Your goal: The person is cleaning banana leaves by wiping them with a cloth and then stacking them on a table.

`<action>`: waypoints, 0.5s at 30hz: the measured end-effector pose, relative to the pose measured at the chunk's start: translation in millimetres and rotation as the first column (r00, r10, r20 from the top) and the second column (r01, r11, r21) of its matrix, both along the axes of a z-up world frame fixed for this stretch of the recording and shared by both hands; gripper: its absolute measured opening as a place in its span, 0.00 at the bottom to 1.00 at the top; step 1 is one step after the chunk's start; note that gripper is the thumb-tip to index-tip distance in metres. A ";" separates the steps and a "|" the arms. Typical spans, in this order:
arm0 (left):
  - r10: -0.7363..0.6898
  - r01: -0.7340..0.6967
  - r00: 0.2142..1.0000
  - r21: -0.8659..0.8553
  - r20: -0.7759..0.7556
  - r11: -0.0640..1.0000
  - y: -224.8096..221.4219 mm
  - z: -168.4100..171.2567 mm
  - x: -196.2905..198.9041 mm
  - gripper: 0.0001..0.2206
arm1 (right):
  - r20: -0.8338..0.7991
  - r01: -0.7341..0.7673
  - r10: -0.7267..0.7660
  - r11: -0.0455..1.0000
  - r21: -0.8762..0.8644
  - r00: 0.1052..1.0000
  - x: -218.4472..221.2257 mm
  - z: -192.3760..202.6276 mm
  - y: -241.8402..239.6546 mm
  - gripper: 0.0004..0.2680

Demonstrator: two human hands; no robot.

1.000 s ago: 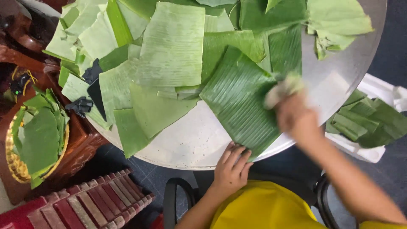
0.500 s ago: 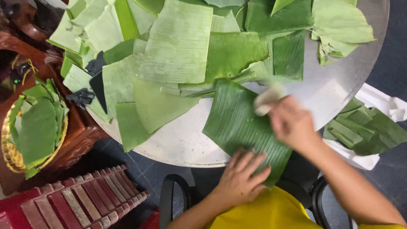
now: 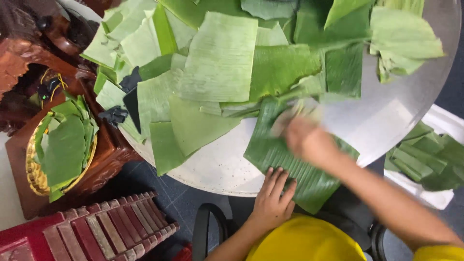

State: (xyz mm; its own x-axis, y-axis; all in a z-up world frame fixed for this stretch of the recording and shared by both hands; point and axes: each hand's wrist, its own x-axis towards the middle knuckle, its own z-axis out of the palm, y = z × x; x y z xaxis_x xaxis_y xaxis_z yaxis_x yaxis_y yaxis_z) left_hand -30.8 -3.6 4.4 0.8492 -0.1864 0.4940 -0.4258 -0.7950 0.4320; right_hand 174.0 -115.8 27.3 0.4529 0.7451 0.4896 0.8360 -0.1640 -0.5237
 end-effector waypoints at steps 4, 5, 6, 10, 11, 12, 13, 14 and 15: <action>-0.018 0.018 0.999 -0.001 0.041 1.000 0.6 -5.9 0.0 0.16 | 0.156 -0.277 0.284 0.959 -0.064 0.946 -28.2 20.0 35.8 0.13; -0.007 0.007 0.999 0.014 0.040 1.000 -0.1 -6.5 0.0 0.15 | 0.073 -0.163 0.175 0.976 -0.146 0.982 -17.4 32.8 36.6 0.13; 0.003 -0.004 0.999 0.028 0.039 1.000 -0.6 -7.0 -0.3 0.15 | -0.002 -0.055 0.056 0.970 -0.235 0.998 -6.8 45.8 37.3 0.13; 0.027 -0.026 0.999 -0.068 0.018 0.997 0.4 12.3 6.0 0.12 | 0.358 0.295 -0.219 0.939 -0.174 0.908 44.6 1.4 -8.7 0.16; 0.059 -0.039 0.995 -0.221 0.084 0.975 1.2 16.4 8.8 0.14 | 0.232 0.355 -0.338 0.934 -0.038 0.912 50.0 -3.6 -27.3 0.12; 0.099 -0.041 0.985 -0.369 0.142 0.929 1.1 19.3 12.8 0.17 | 0.087 0.425 -0.432 0.901 0.088 0.898 56.7 -9.6 -46.7 0.09; 0.085 -0.030 0.987 -0.374 0.133 0.927 10.9 6.9 6.3 0.17 | 0.082 0.439 -0.445 0.895 0.080 0.892 51.9 7.7 -54.7 0.09; 0.220 -0.175 0.975 -0.507 0.030 0.844 18.8 -6.3 1.1 0.13 | 0.116 0.425 -0.429 0.903 0.059 0.896 48.6 24.4 -64.2 0.12; 0.314 -0.304 0.945 -0.607 -0.093 0.734 29.5 -19.0 -1.3 0.15 | 0.149 0.429 -0.431 0.902 0.043 0.890 43.4 41.0 -76.3 0.18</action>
State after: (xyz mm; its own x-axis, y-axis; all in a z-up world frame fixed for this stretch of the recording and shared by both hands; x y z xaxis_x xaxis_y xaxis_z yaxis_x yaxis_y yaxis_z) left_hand -32.1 25.9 -14.7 0.7988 0.4271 0.4237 -0.2138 -0.4569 0.8635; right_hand 217.4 -192.1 68.3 0.6484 0.4897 0.5828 0.7535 -0.5216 -0.4001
